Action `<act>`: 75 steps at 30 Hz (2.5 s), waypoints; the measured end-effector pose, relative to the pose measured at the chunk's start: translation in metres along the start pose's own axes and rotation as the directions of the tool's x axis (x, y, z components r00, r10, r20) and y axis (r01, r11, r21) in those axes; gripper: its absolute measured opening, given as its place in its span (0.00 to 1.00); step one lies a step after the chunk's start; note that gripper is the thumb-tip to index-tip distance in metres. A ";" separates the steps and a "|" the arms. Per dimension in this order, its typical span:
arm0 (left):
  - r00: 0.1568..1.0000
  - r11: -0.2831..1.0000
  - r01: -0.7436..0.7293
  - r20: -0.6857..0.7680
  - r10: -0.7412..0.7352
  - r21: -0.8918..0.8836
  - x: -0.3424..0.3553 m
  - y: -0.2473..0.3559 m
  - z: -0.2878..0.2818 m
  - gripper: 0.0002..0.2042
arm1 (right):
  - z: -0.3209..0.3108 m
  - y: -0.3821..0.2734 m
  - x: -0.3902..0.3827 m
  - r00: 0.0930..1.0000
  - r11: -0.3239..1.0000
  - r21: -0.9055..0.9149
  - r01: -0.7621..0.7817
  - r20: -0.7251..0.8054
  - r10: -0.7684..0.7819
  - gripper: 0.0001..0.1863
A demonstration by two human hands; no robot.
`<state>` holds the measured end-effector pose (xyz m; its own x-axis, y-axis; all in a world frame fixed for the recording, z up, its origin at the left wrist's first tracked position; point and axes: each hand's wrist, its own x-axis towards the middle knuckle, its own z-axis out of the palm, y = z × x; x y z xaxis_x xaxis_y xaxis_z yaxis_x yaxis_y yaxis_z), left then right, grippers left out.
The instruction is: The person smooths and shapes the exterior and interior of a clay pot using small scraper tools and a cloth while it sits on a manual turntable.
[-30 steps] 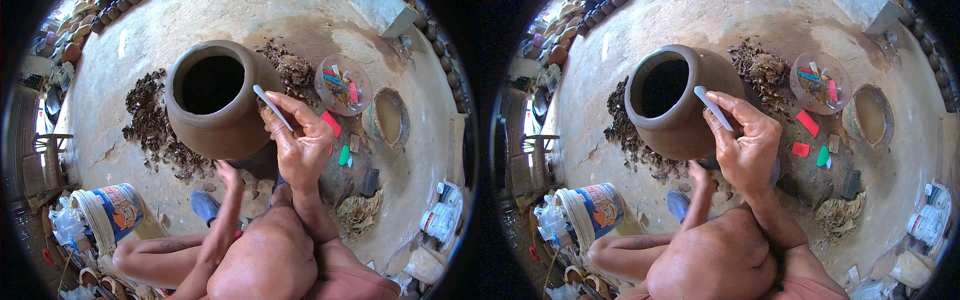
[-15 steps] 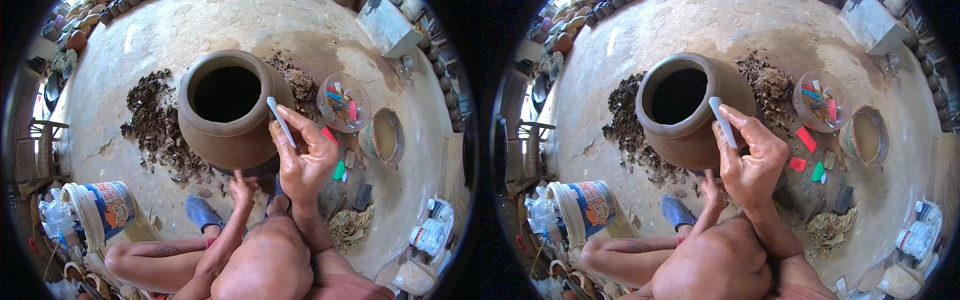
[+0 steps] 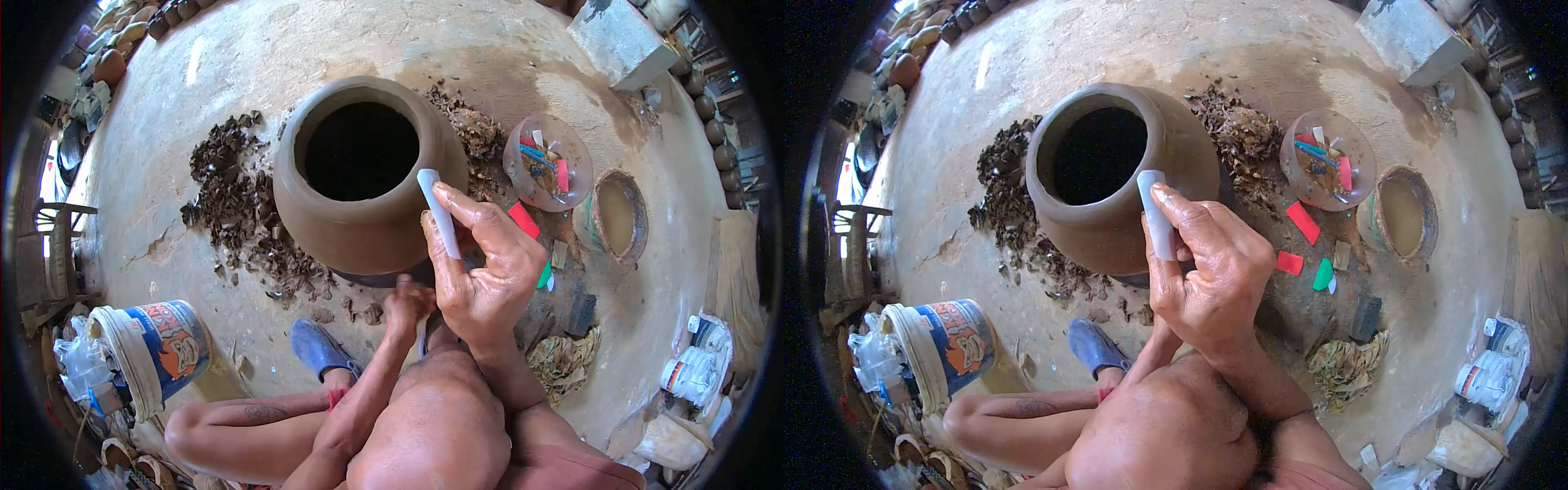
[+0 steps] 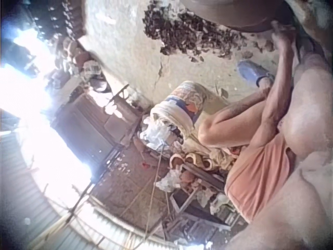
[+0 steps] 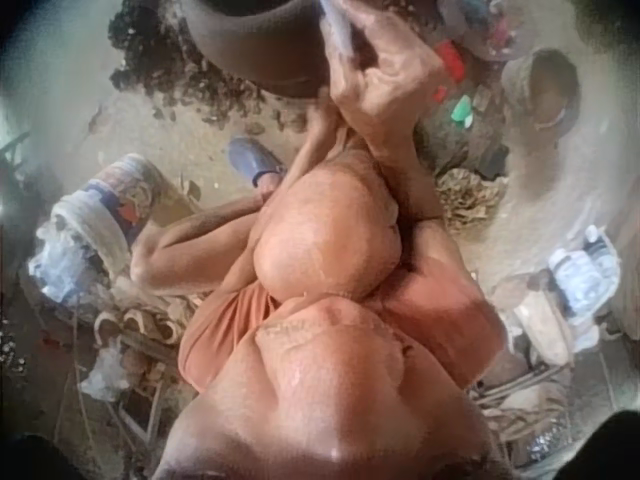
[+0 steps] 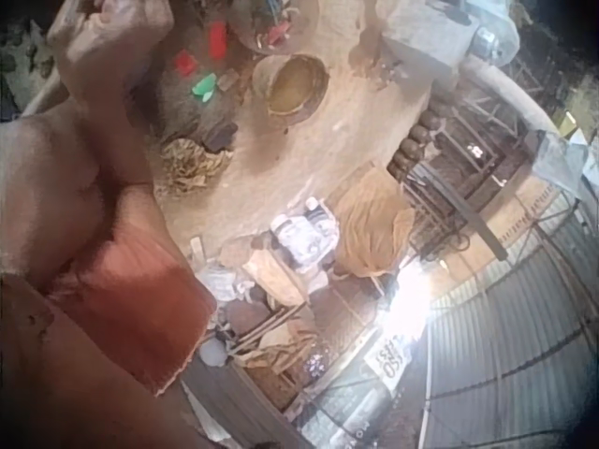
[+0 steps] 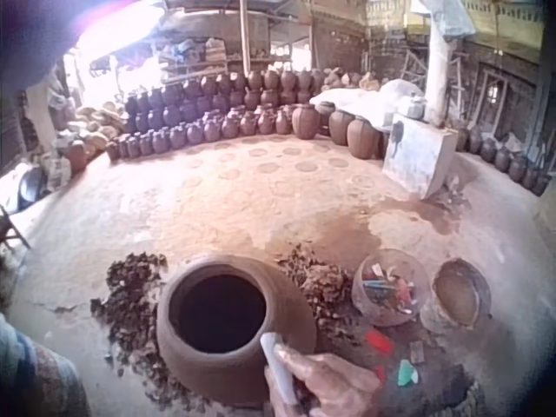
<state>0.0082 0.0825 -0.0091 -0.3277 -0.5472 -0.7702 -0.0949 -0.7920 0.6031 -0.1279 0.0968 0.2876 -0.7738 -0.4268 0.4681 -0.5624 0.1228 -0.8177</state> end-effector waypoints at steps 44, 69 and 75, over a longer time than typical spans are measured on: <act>0.994 0.989 -0.082 -0.064 0.090 0.127 0.005 0.066 0.021 0.27 | 0.002 -0.003 0.014 0.956 0.949 -0.118 0.293 0.048 -0.289 0.19; 0.932 0.935 -0.354 -0.105 0.348 -0.040 0.059 0.076 -0.053 0.19 | -0.038 0.212 0.072 0.965 0.940 -0.241 -0.241 -0.158 0.207 0.10; 0.922 0.917 -0.385 -0.002 0.387 -0.106 0.073 0.080 -0.091 0.13 | -0.011 0.251 0.083 0.964 0.906 -0.404 -0.125 -0.267 0.014 0.07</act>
<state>0.0620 -0.0450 -0.0356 -0.3368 -0.8116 -0.4773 0.1384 -0.5441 0.8275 -0.3364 0.1026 0.1246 -0.8313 -0.1703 0.5291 -0.5305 0.5269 -0.6640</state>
